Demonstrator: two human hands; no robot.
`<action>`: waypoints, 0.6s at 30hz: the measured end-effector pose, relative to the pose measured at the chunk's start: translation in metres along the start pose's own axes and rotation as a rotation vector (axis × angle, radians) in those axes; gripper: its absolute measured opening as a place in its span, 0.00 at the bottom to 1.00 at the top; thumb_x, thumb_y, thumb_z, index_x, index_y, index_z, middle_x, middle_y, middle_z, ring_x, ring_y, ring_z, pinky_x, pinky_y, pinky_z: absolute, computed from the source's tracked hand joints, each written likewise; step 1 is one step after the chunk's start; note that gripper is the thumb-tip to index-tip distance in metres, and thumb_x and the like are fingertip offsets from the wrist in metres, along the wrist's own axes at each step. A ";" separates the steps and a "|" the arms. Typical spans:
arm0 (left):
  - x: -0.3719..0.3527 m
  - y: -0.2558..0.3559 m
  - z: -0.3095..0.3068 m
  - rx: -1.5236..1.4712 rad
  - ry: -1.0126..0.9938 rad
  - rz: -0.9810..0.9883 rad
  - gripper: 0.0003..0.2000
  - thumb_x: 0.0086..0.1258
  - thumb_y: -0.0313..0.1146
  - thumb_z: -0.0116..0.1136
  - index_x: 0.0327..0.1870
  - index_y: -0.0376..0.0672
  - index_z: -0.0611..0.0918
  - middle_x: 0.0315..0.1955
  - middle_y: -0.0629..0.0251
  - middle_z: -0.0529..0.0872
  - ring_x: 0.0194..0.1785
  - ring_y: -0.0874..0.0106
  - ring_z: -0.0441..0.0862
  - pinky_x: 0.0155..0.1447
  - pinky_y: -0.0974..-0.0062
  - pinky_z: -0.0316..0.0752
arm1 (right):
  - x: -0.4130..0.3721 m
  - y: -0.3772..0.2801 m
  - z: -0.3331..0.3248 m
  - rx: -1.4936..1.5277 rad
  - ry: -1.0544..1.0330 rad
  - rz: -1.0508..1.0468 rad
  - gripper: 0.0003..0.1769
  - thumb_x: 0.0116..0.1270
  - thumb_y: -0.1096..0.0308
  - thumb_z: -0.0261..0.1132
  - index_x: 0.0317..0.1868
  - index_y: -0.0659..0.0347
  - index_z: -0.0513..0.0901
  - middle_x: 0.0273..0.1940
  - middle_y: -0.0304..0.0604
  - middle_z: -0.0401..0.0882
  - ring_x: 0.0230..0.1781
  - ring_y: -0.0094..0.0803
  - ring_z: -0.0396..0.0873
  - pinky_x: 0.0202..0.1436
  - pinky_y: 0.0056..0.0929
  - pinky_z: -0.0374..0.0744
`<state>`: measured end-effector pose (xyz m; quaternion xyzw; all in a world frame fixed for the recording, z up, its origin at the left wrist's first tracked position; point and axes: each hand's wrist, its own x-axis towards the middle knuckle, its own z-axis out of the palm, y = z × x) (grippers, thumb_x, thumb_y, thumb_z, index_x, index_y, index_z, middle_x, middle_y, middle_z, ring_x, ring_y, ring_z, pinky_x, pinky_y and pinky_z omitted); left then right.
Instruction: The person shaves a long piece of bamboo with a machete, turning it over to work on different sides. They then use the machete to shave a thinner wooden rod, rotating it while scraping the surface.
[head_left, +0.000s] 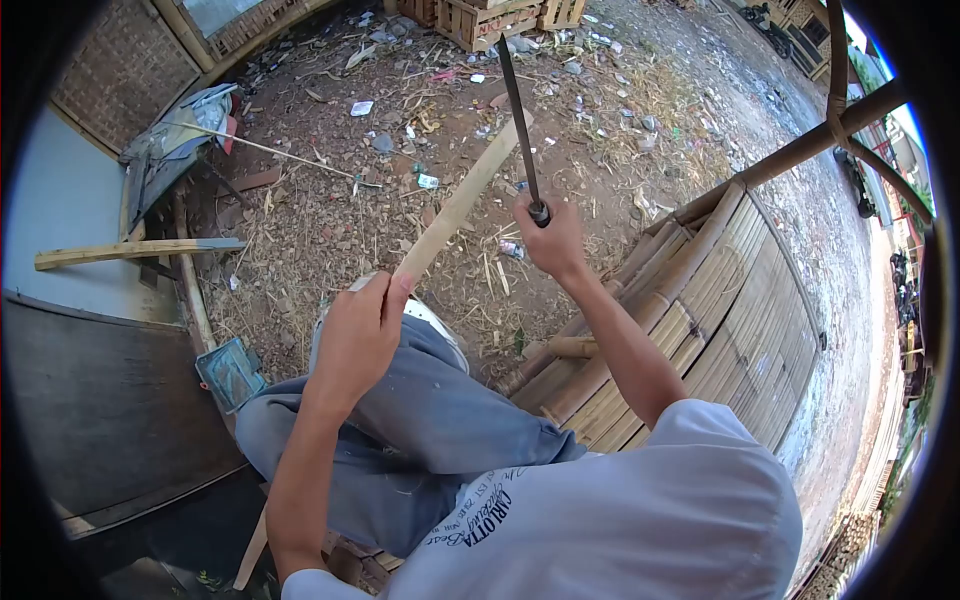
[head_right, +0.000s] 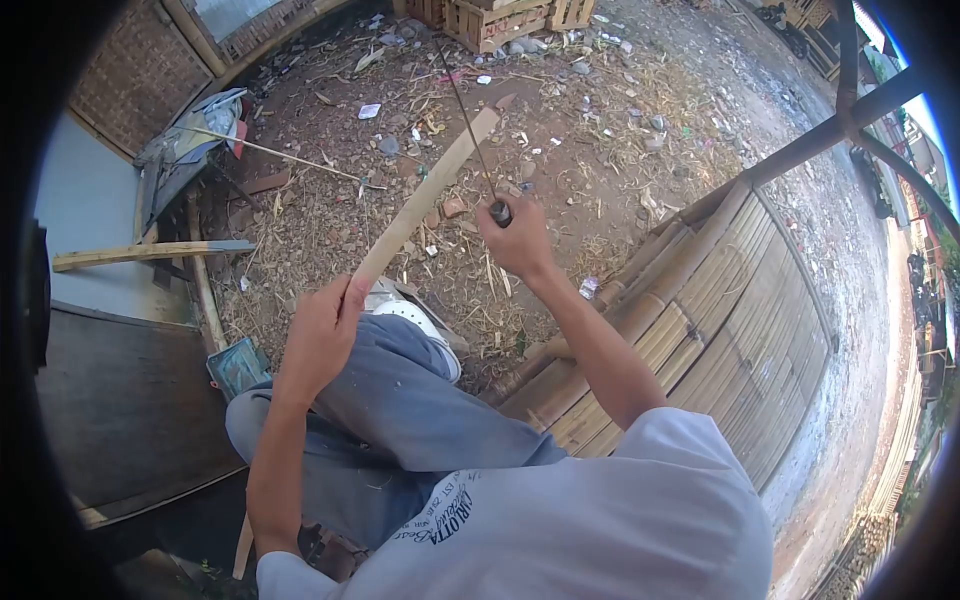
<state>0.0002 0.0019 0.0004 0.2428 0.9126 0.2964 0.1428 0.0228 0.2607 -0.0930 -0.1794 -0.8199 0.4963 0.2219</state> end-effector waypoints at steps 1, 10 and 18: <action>-0.004 0.003 -0.003 0.081 0.001 -0.036 0.18 0.79 0.42 0.48 0.31 0.36 0.75 0.18 0.50 0.77 0.24 0.54 0.77 0.32 0.59 0.69 | -0.008 -0.011 -0.003 0.000 0.000 0.008 0.15 0.62 0.63 0.65 0.25 0.69 0.80 0.15 0.50 0.74 0.14 0.35 0.68 0.24 0.36 0.68; -0.020 -0.012 0.011 0.438 0.260 0.472 0.08 0.74 0.34 0.54 0.41 0.38 0.78 0.27 0.61 0.81 0.33 0.64 0.81 0.39 0.66 0.75 | -0.033 -0.051 -0.013 -0.345 -0.305 -0.175 0.10 0.58 0.65 0.65 0.26 0.64 0.80 0.20 0.56 0.76 0.22 0.56 0.76 0.28 0.46 0.73; -0.030 -0.020 0.027 0.612 0.244 0.508 0.12 0.73 0.29 0.53 0.51 0.30 0.77 0.30 0.63 0.81 0.35 0.68 0.80 0.41 0.70 0.74 | -0.007 -0.025 -0.040 -0.526 -0.203 -0.111 0.13 0.59 0.62 0.63 0.28 0.65 0.81 0.22 0.57 0.78 0.25 0.56 0.79 0.33 0.50 0.74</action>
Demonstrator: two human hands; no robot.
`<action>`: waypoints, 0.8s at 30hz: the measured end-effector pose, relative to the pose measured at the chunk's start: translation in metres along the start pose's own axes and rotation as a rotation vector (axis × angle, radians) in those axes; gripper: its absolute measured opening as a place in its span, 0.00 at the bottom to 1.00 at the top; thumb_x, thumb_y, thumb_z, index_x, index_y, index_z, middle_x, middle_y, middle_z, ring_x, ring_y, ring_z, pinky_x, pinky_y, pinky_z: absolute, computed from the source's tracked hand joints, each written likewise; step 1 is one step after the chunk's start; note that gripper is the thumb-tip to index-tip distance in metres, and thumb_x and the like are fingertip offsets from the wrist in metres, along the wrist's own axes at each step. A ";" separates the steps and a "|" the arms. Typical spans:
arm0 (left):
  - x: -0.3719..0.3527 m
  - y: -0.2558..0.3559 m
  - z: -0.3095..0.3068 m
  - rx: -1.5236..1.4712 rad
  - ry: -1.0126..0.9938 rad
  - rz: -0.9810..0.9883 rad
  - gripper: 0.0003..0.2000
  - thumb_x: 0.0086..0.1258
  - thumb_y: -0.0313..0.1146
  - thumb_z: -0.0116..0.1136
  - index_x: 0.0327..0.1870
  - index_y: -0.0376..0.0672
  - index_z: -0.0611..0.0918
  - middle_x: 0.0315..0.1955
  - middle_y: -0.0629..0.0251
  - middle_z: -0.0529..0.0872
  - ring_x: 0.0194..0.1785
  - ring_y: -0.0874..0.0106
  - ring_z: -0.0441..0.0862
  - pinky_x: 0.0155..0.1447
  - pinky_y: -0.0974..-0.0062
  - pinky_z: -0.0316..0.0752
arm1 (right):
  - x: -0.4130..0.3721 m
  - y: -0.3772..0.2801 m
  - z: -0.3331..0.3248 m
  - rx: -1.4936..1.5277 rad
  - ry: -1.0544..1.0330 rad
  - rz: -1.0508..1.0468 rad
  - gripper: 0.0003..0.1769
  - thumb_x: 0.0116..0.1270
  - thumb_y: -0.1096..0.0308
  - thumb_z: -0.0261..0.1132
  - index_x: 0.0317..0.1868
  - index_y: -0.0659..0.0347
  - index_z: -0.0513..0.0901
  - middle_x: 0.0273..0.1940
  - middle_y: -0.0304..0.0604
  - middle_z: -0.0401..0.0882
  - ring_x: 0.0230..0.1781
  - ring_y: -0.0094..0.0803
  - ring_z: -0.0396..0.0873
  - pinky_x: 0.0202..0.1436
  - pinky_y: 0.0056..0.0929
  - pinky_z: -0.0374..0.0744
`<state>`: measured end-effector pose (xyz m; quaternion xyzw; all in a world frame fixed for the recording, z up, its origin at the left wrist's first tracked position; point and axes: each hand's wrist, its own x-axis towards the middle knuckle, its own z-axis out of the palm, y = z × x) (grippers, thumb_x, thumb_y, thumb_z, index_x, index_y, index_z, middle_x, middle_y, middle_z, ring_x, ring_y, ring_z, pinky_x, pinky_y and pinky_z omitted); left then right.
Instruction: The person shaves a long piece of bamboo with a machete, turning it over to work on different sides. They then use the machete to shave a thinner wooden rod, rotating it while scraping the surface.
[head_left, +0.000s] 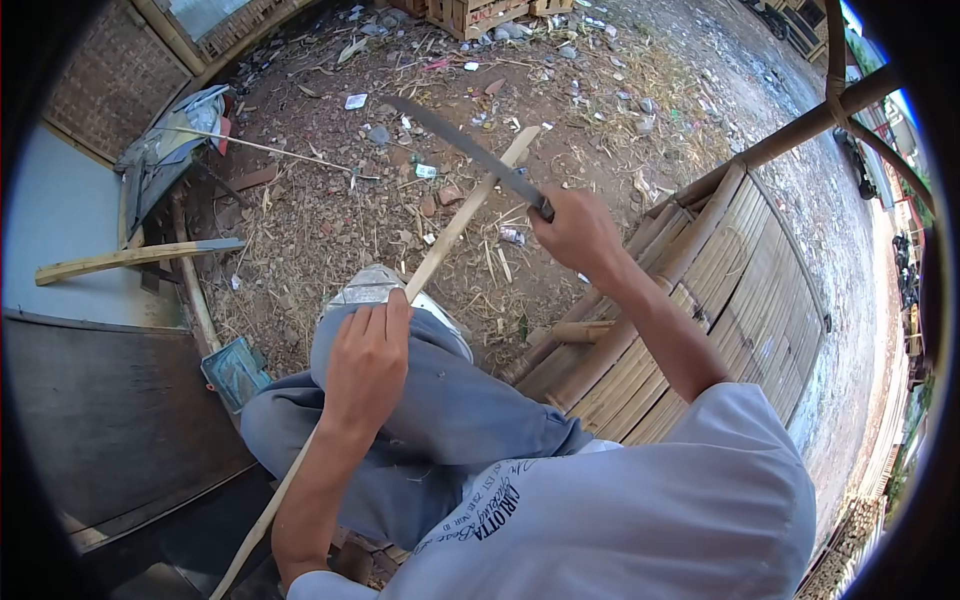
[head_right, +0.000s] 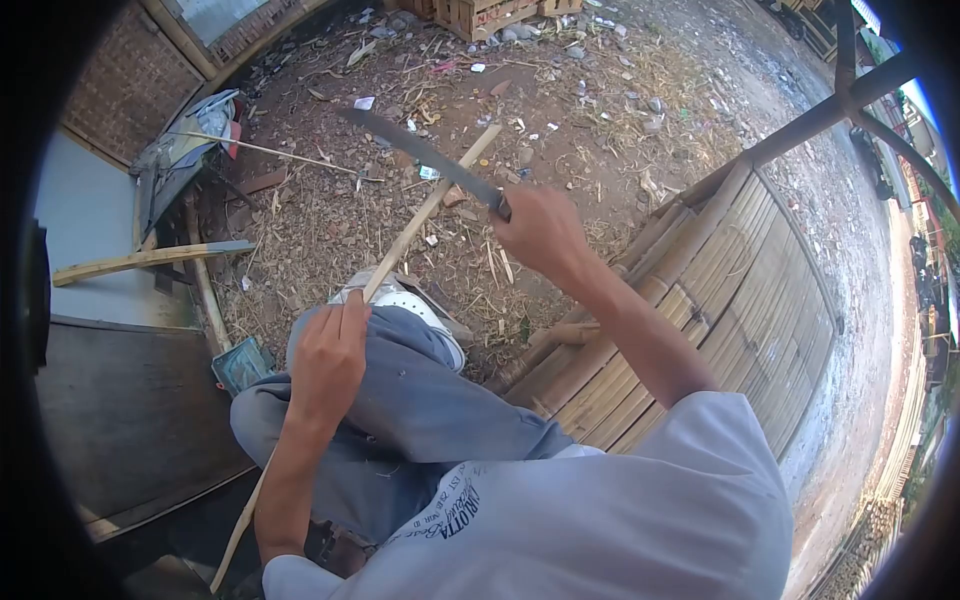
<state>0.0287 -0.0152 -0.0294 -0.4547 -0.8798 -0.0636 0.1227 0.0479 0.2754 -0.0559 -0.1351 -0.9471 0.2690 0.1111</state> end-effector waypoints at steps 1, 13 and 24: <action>-0.001 0.001 0.000 -0.012 -0.020 -0.009 0.12 0.73 0.29 0.54 0.51 0.30 0.77 0.30 0.63 0.81 0.35 0.68 0.79 0.41 0.70 0.74 | 0.020 0.019 -0.008 -0.038 0.011 0.104 0.14 0.61 0.61 0.63 0.28 0.65 0.81 0.22 0.56 0.78 0.25 0.54 0.79 0.33 0.49 0.75; 0.013 0.006 0.004 -0.141 0.024 -0.019 0.12 0.76 0.32 0.51 0.49 0.31 0.75 0.31 0.59 0.80 0.37 0.63 0.79 0.42 0.67 0.73 | -0.033 -0.036 0.017 0.215 -0.006 -0.016 0.12 0.59 0.64 0.66 0.26 0.65 0.79 0.20 0.56 0.76 0.23 0.53 0.78 0.29 0.44 0.73; 0.007 -0.007 -0.006 -0.393 -0.190 -0.164 0.09 0.77 0.32 0.49 0.44 0.34 0.76 0.30 0.50 0.81 0.36 0.52 0.79 0.42 0.56 0.73 | 0.026 0.046 0.022 0.043 0.062 0.268 0.17 0.62 0.60 0.62 0.27 0.69 0.81 0.21 0.58 0.78 0.24 0.55 0.79 0.31 0.48 0.74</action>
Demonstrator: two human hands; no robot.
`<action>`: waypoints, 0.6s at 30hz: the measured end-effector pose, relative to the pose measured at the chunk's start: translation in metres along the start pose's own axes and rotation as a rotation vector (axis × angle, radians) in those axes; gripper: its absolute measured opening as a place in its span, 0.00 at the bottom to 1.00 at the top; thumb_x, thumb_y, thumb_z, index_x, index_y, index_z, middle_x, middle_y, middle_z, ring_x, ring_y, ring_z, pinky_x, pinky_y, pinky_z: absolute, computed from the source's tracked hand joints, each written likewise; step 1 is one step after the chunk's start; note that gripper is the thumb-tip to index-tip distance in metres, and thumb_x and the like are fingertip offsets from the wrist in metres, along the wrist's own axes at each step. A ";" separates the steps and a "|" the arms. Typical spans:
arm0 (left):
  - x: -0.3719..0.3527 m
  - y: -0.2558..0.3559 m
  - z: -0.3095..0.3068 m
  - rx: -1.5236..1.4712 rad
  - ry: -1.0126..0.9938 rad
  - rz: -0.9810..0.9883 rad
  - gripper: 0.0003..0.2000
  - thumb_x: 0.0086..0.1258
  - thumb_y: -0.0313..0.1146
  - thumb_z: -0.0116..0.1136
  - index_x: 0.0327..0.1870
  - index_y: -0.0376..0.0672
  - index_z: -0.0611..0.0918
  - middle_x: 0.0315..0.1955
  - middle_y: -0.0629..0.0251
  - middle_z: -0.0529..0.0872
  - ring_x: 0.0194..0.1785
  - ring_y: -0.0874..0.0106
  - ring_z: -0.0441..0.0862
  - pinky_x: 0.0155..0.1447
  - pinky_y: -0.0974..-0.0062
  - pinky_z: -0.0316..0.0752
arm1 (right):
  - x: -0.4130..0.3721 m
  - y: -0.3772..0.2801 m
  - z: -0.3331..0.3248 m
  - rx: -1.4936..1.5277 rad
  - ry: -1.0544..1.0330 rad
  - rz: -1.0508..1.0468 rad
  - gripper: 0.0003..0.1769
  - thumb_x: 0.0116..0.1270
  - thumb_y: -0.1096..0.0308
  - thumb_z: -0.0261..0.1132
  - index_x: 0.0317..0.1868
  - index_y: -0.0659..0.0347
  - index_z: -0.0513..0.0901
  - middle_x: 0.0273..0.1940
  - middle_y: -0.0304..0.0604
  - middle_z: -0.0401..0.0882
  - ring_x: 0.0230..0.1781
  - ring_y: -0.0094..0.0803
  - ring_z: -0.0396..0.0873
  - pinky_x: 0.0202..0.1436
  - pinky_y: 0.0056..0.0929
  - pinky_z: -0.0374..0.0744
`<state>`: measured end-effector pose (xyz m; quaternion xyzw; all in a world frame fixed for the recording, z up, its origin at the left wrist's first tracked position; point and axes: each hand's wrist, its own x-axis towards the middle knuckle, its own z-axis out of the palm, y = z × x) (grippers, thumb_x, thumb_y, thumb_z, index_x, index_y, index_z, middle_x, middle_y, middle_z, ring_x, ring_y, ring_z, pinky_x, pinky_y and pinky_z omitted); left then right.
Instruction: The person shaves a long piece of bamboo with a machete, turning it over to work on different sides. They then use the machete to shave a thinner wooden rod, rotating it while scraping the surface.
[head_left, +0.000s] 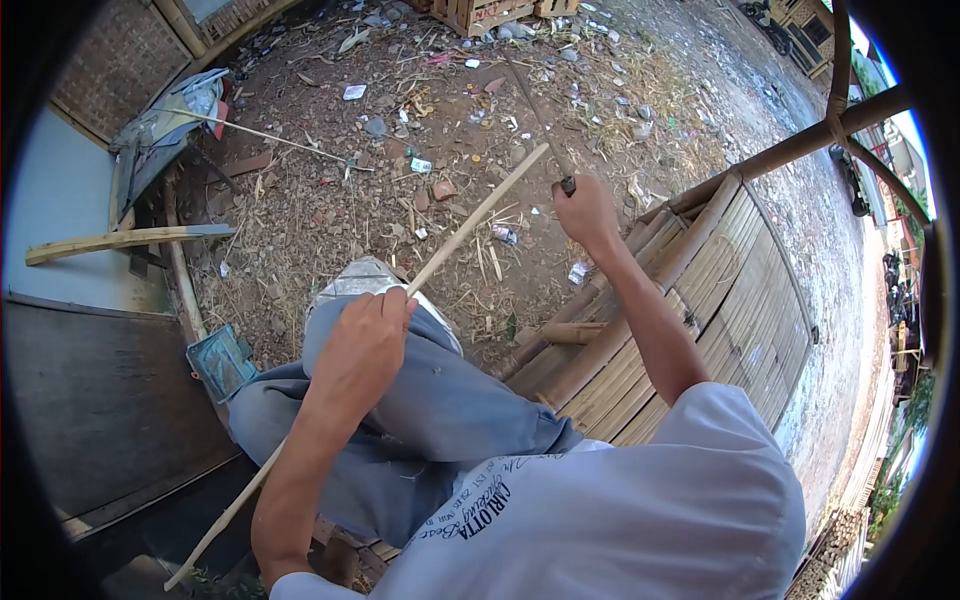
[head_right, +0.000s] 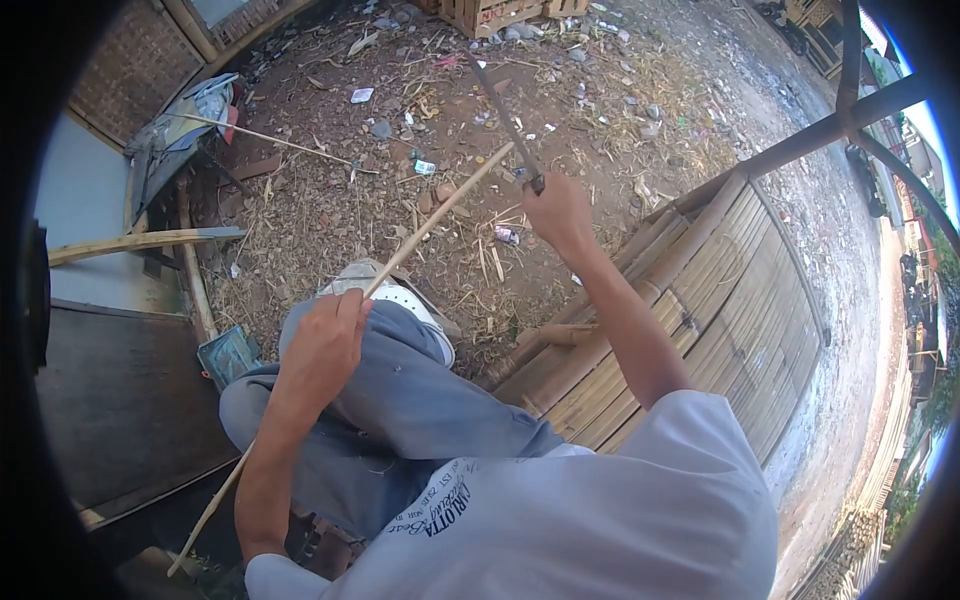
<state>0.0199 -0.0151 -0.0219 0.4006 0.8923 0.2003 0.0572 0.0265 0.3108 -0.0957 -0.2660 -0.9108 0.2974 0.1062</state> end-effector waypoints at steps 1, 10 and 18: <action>-0.004 -0.001 0.003 0.027 0.074 0.116 0.09 0.77 0.32 0.49 0.42 0.35 0.76 0.28 0.50 0.80 0.35 0.52 0.79 0.40 0.56 0.73 | 0.012 0.027 0.001 -0.081 0.038 -0.001 0.17 0.62 0.62 0.62 0.26 0.70 0.80 0.20 0.59 0.76 0.22 0.54 0.78 0.29 0.48 0.72; 0.005 0.004 0.003 -0.010 0.059 0.032 0.08 0.76 0.31 0.50 0.38 0.35 0.74 0.26 0.50 0.79 0.32 0.51 0.78 0.38 0.56 0.72 | -0.069 -0.041 -0.012 0.154 -0.089 -0.138 0.13 0.61 0.62 0.64 0.28 0.66 0.81 0.20 0.55 0.78 0.24 0.53 0.79 0.31 0.46 0.74; 0.014 0.004 0.007 0.023 0.100 0.058 0.10 0.78 0.32 0.48 0.37 0.35 0.74 0.24 0.50 0.79 0.29 0.50 0.78 0.36 0.55 0.72 | -0.059 -0.038 0.023 -0.021 -0.067 -0.498 0.09 0.58 0.64 0.65 0.25 0.61 0.79 0.19 0.54 0.76 0.23 0.56 0.77 0.29 0.49 0.74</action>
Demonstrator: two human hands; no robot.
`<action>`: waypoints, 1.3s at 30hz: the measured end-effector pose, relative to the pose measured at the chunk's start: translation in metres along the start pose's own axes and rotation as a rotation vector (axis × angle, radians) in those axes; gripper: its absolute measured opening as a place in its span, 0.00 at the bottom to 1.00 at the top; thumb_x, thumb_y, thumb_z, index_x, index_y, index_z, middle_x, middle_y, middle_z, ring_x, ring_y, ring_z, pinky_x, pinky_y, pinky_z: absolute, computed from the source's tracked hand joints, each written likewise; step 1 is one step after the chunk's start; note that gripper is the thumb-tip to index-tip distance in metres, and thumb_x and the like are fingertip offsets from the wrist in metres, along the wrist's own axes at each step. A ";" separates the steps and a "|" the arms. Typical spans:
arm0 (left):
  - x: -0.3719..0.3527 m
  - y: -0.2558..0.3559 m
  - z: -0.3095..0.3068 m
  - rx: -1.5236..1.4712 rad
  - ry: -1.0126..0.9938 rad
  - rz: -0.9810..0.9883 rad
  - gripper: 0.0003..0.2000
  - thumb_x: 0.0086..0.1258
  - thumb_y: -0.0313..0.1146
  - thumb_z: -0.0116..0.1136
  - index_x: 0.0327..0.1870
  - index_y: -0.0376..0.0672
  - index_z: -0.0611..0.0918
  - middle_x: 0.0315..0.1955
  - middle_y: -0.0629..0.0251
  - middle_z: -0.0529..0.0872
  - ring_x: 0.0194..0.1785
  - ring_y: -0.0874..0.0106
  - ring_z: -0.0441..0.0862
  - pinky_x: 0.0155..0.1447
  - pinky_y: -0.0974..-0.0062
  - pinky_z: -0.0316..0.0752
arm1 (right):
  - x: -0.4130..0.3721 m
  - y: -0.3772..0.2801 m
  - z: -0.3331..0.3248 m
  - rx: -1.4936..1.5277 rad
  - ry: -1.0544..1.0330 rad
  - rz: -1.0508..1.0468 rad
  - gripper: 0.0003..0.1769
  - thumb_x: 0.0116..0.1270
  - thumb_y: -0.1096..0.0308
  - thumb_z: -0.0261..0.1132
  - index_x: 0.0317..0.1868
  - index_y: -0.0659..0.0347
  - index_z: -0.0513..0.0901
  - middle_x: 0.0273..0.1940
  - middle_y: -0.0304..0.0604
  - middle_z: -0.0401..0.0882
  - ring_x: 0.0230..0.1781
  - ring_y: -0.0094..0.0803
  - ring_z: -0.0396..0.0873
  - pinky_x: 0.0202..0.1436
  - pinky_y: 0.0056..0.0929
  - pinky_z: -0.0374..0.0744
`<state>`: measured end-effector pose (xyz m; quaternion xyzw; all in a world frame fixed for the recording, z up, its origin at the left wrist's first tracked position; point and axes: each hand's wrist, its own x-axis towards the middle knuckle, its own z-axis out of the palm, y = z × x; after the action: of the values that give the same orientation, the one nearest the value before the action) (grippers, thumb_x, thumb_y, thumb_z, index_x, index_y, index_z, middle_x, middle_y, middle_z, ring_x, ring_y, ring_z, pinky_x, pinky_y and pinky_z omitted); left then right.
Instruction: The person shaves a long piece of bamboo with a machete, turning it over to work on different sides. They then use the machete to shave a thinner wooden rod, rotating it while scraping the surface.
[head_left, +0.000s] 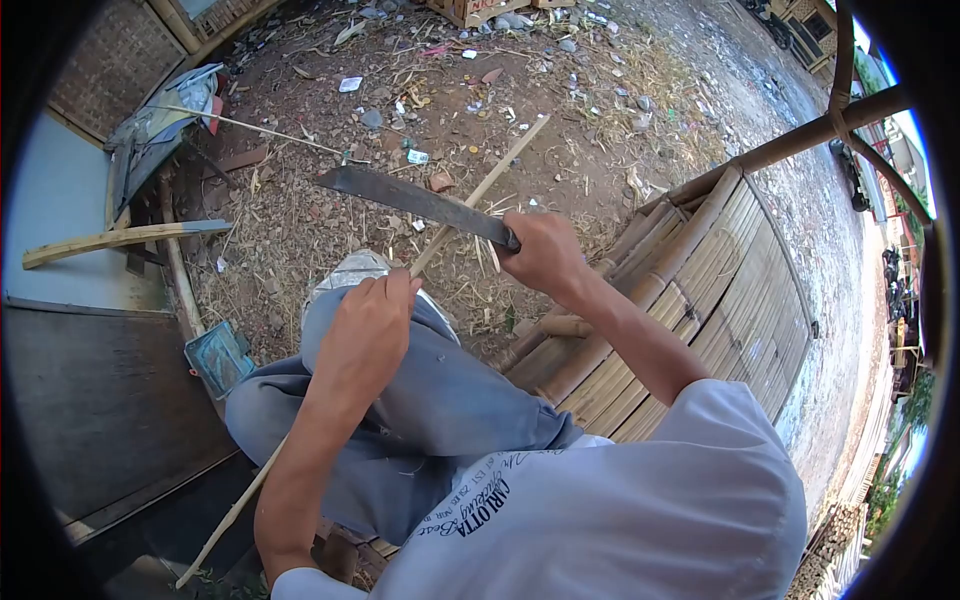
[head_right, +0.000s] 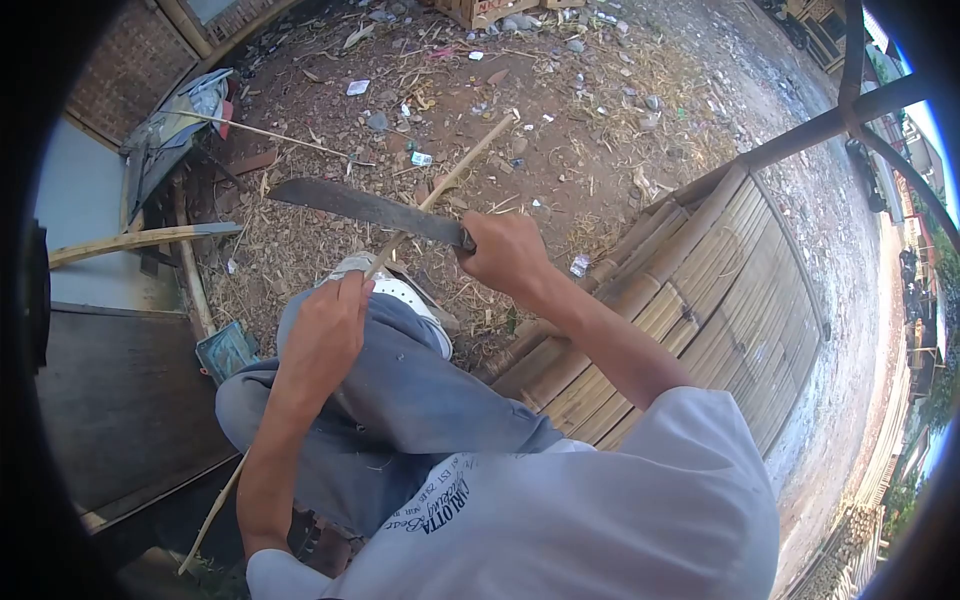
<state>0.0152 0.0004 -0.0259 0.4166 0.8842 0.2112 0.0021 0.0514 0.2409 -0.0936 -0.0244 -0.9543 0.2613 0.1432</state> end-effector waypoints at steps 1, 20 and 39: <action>0.001 0.000 -0.001 0.000 -0.025 -0.042 0.11 0.78 0.33 0.48 0.36 0.35 0.74 0.23 0.49 0.79 0.29 0.49 0.78 0.35 0.54 0.72 | 0.005 0.004 0.002 -0.045 0.026 -0.028 0.10 0.58 0.64 0.65 0.26 0.61 0.80 0.19 0.54 0.76 0.23 0.57 0.77 0.30 0.49 0.74; -0.002 -0.003 -0.005 -0.035 -0.032 -0.070 0.14 0.80 0.37 0.46 0.37 0.33 0.74 0.22 0.45 0.79 0.26 0.47 0.79 0.31 0.52 0.72 | 0.001 -0.025 -0.027 0.042 -0.184 0.100 0.07 0.57 0.66 0.65 0.27 0.62 0.81 0.21 0.54 0.78 0.24 0.54 0.78 0.30 0.48 0.73; -0.006 -0.014 -0.011 -0.219 -0.051 -0.170 0.15 0.80 0.36 0.46 0.33 0.33 0.72 0.21 0.46 0.77 0.26 0.46 0.76 0.32 0.53 0.66 | 0.024 0.044 -0.059 -0.021 0.052 0.412 0.19 0.63 0.57 0.63 0.26 0.69 0.81 0.18 0.55 0.76 0.20 0.48 0.77 0.28 0.44 0.72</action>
<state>0.0066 -0.0156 -0.0219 0.3428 0.8876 0.2948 0.0876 0.0439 0.3109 -0.0616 -0.2271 -0.9278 0.2744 0.1110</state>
